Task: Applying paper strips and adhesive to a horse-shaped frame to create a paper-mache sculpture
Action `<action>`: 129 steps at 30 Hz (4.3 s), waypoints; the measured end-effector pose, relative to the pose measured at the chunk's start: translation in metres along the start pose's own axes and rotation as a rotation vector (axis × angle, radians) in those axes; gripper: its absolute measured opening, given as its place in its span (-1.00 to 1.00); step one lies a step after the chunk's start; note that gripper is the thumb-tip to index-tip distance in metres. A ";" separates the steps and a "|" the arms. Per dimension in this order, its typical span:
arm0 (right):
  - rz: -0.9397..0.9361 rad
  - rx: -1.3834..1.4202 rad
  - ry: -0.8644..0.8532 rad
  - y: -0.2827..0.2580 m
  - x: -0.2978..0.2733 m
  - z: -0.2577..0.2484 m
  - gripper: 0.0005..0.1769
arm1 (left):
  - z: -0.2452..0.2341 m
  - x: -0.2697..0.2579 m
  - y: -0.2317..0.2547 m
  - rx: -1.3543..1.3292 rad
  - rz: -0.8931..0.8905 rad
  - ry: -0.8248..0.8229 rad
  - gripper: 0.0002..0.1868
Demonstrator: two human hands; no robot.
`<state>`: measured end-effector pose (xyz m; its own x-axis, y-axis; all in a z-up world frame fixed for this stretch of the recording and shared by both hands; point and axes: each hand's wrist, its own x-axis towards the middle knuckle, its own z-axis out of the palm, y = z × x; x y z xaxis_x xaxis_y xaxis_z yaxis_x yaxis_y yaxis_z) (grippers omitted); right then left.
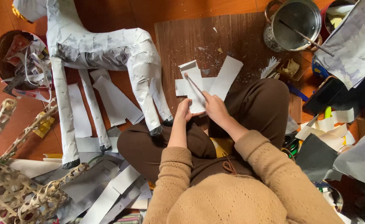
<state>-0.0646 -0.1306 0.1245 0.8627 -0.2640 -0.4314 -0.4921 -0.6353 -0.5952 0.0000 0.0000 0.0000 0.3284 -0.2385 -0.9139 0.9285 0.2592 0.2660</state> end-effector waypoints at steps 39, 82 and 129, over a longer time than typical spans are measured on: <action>-0.039 -0.424 0.380 0.027 -0.005 -0.068 -0.56 | -0.019 0.043 -0.015 0.088 0.027 0.074 -0.51; -1.128 -0.002 0.899 -0.050 -0.039 -0.112 -0.90 | 0.065 -0.200 0.068 0.106 0.293 -0.357 -0.79; -1.059 0.253 0.430 -0.210 -0.070 -0.244 -0.86 | 0.048 -0.303 0.086 0.152 0.966 -0.363 0.22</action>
<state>0.0068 -0.1565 0.4451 0.8000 0.0560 0.5973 0.5290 -0.5356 -0.6583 -0.0116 0.0491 0.3142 0.9521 -0.2658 -0.1511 0.2466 0.3751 0.8936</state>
